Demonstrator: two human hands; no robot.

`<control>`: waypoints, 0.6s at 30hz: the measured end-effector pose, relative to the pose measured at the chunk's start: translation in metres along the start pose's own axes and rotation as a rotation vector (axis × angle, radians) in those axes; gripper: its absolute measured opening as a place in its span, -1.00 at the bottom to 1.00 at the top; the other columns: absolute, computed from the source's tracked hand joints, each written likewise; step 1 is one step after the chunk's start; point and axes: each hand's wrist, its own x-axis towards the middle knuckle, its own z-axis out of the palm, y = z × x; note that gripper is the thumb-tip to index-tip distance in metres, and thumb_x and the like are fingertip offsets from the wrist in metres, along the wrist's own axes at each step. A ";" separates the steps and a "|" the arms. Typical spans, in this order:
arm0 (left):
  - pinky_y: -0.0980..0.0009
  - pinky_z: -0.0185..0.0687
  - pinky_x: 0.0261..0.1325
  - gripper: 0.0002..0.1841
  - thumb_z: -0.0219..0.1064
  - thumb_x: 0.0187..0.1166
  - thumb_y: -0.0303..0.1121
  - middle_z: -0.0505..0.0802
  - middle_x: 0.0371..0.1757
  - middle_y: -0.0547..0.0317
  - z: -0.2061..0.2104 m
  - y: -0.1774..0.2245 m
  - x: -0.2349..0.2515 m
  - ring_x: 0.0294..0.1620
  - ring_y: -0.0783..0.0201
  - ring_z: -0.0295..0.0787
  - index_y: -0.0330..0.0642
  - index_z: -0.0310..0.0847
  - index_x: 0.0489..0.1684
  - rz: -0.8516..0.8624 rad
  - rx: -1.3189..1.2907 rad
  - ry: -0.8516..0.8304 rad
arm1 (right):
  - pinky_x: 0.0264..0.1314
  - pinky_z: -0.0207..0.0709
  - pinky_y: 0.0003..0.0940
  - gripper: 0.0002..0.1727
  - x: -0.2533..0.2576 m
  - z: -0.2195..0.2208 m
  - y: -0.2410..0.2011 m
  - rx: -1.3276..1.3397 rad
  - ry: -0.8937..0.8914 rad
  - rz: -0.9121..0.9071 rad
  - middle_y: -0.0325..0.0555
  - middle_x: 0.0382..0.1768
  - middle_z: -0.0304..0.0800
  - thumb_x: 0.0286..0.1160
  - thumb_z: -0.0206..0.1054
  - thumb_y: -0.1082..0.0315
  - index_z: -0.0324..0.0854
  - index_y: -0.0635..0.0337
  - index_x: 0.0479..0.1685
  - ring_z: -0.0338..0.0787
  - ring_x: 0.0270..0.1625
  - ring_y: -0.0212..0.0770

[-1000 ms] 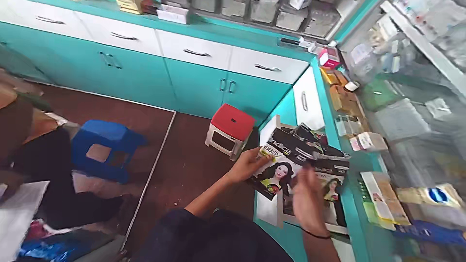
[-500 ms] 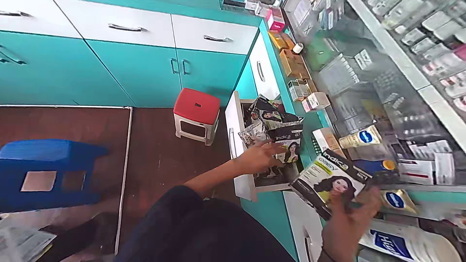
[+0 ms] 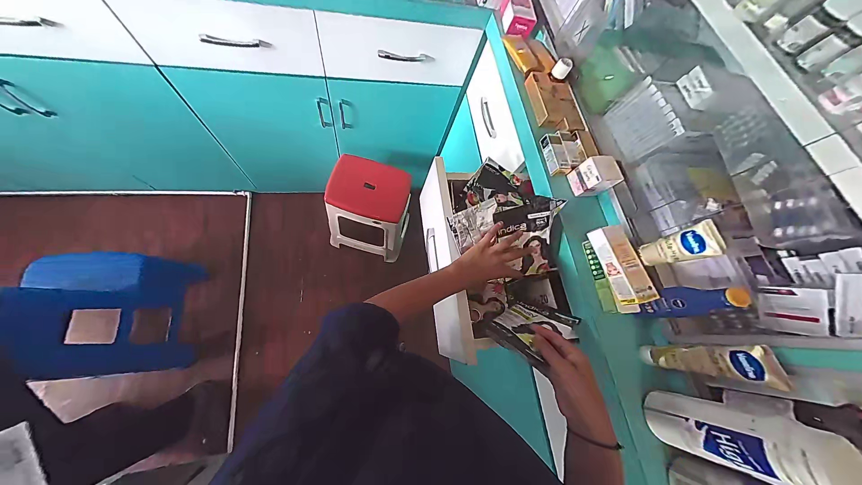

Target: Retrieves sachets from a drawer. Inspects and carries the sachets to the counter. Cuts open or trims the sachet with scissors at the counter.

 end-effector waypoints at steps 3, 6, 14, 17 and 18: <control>-0.58 -0.31 0.67 -0.32 0.63 0.18 -0.55 0.42 0.78 0.06 -0.004 -0.001 -0.002 0.85 -0.33 0.00 0.28 0.74 0.39 -0.009 -0.007 -0.025 | 0.07 0.65 -0.21 -0.54 0.024 0.015 0.000 -0.077 -0.041 0.027 0.25 0.39 0.57 0.65 0.15 0.43 0.48 0.39 0.50 0.71 0.14 -0.13; -0.59 -0.32 0.66 -0.34 0.52 0.25 -0.66 0.43 0.78 0.05 -0.006 -0.005 -0.003 0.86 -0.32 0.00 0.23 0.75 0.38 -0.047 -0.071 -0.034 | 0.15 0.67 -0.18 -0.53 0.044 0.033 0.002 -0.085 -0.054 0.035 0.32 0.44 0.52 0.67 0.16 0.45 0.42 0.42 0.53 0.71 0.22 -0.06; -0.54 -0.25 0.67 -0.39 0.45 0.35 -0.62 0.41 0.79 0.07 -0.003 -0.009 -0.008 0.85 -0.32 0.03 0.26 0.75 0.38 -0.056 -0.115 -0.030 | 0.17 0.63 -0.29 -0.39 0.068 0.096 0.016 0.227 0.033 0.074 0.31 0.41 0.47 0.63 0.16 0.54 0.15 0.43 0.68 0.68 0.16 -0.12; -0.53 -0.24 0.68 -0.39 0.46 0.34 -0.62 0.44 0.78 0.08 0.002 -0.010 -0.012 0.84 -0.31 0.07 0.26 0.76 0.36 -0.042 -0.143 0.014 | 0.02 0.62 -0.32 -0.36 0.078 0.099 0.020 0.289 -0.026 0.149 0.23 0.36 0.52 0.53 0.14 0.67 0.16 0.39 0.68 0.67 0.03 -0.18; -0.53 -0.25 0.68 -0.38 0.48 0.30 -0.63 0.46 0.76 0.07 0.004 -0.011 -0.013 0.83 -0.31 0.08 0.25 0.77 0.35 -0.037 -0.160 0.030 | -0.03 0.61 -0.33 -0.34 0.082 0.097 0.018 0.309 -0.045 0.194 0.19 0.34 0.53 0.51 0.11 0.71 0.16 0.36 0.68 0.67 -0.01 -0.21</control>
